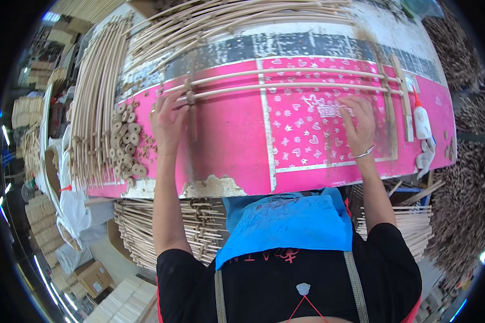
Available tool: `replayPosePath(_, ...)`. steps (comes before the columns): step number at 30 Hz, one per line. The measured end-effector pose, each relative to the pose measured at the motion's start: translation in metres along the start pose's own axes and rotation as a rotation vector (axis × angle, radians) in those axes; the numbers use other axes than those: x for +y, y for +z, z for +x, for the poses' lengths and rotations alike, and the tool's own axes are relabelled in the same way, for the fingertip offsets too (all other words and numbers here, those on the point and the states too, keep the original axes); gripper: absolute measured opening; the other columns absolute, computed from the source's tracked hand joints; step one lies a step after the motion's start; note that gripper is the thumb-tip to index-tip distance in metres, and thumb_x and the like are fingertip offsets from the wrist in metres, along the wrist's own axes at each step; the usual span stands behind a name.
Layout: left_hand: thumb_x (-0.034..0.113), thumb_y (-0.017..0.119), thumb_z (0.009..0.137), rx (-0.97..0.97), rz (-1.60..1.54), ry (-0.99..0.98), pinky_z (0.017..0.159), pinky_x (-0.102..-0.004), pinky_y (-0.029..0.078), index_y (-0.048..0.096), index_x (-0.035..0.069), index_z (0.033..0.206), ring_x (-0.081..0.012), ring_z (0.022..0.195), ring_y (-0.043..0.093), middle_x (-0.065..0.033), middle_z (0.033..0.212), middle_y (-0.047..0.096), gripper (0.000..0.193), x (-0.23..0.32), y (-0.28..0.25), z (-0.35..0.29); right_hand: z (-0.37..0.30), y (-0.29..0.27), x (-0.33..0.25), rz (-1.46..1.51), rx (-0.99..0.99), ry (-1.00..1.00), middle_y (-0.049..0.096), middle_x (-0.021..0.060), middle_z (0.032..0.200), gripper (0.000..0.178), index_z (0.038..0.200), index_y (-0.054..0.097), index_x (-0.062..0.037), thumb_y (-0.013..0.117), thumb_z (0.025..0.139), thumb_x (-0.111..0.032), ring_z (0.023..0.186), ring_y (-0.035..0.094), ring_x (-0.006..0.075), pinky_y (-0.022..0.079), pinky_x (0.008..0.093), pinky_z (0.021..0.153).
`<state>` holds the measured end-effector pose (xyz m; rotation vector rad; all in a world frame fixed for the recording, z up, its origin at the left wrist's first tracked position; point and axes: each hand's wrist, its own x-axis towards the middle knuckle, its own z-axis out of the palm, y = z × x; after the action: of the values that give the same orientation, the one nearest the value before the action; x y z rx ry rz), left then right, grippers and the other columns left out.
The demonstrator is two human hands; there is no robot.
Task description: Gluing and assembling small wooden discs and rods to create a frame structure.
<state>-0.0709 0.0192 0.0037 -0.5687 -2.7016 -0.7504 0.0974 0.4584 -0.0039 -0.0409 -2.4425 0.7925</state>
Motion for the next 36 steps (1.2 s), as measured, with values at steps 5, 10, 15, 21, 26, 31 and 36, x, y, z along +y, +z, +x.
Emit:
replayPosePath(5, 0.012, 0.077, 0.089, 0.048, 0.057, 0.130, 0.101, -0.0459, 0.049, 0.071, 0.012, 0.129, -0.0322, 0.116, 0.065, -0.0107, 0.124, 0.071, 0.041, 0.025, 0.007, 0.011, -0.049, -0.016, -0.003, 0.101, 0.030, 0.183, 0.070, 0.0124, 0.106, 0.019, 0.110, 0.076, -0.0047, 0.071, 0.093, -0.009, 0.105, 0.064, 0.0307, 0.049, 0.0411, 0.095)
replayPosePath(10, 0.017, 0.074, 0.094, -0.062, 0.008, 0.223, 0.103, -0.0445, 0.044, 0.069, 0.010, 0.129, -0.0298, 0.117, 0.062, -0.0086, 0.126, 0.066, 0.037, 0.075, 0.035, 0.023, -0.076, -0.025, -0.016, 0.324, 0.041, 0.477, 0.070, 0.0119, 0.109, 0.019, 0.110, 0.076, -0.0037, 0.070, 0.094, -0.011, 0.106, 0.065, 0.0282, 0.049, 0.0389, 0.094)
replayPosePath(15, 0.016, 0.076, 0.090, -0.124, 0.029, 0.366, 0.103, -0.0469, 0.044, 0.069, 0.011, 0.128, -0.0308, 0.120, 0.062, -0.0097, 0.125, 0.066, 0.038, 0.114, 0.061, 0.033, -0.084, -0.021, -0.008, 0.311, 0.051, 0.381, 0.070, 0.0117, 0.110, 0.018, 0.110, 0.076, -0.0047, 0.070, 0.094, -0.011, 0.108, 0.065, 0.0281, 0.049, 0.0389, 0.094)
replayPosePath(21, 0.012, 0.077, 0.084, -0.185, -0.085, 0.362, 0.112, -0.0525, 0.045, 0.065, 0.019, 0.141, -0.0377, 0.135, 0.055, -0.0153, 0.146, 0.059, 0.059, 0.128, 0.098, 0.026, -0.088, -0.015, -0.001, 0.300, -0.024, 0.355, 0.067, 0.0118, 0.114, 0.018, 0.113, 0.073, -0.0009, 0.067, 0.097, -0.006, 0.112, 0.063, 0.0265, 0.048, 0.0362, 0.099)
replayPosePath(26, 0.023, 0.081, 0.084, -0.148, -0.077, 0.448, 0.119, -0.0526, 0.037, 0.068, 0.015, 0.121, -0.0352, 0.137, 0.053, -0.0152, 0.143, 0.059, 0.040, 0.136, 0.124, 0.035, -0.083, -0.016, -0.002, 0.292, -0.013, 0.292, 0.068, 0.0131, 0.113, 0.018, 0.113, 0.074, -0.0010, 0.067, 0.097, -0.004, 0.109, 0.064, 0.0266, 0.049, 0.0355, 0.097)
replayPosePath(31, 0.024, 0.080, 0.085, -0.147, -0.028, 0.447, 0.120, -0.0529, 0.036, 0.069, 0.015, 0.120, -0.0346, 0.138, 0.052, -0.0142, 0.141, 0.060, 0.038, 0.133, 0.130, 0.041, -0.083, -0.016, -0.004, 0.291, -0.029, 0.308, 0.068, 0.0127, 0.113, 0.018, 0.113, 0.074, -0.0008, 0.067, 0.097, -0.005, 0.110, 0.064, 0.0264, 0.048, 0.0357, 0.098)
replayPosePath(36, 0.025, 0.078, 0.086, -0.177, -0.045, 0.469, 0.118, -0.0505, 0.037, 0.070, 0.016, 0.112, -0.0306, 0.129, 0.057, -0.0074, 0.129, 0.063, 0.029, 0.126, 0.135, 0.048, -0.081, -0.017, -0.005, 0.277, -0.048, 0.311, 0.069, 0.0123, 0.113, 0.017, 0.112, 0.074, -0.0010, 0.066, 0.098, -0.007, 0.110, 0.063, 0.0263, 0.048, 0.0364, 0.099)
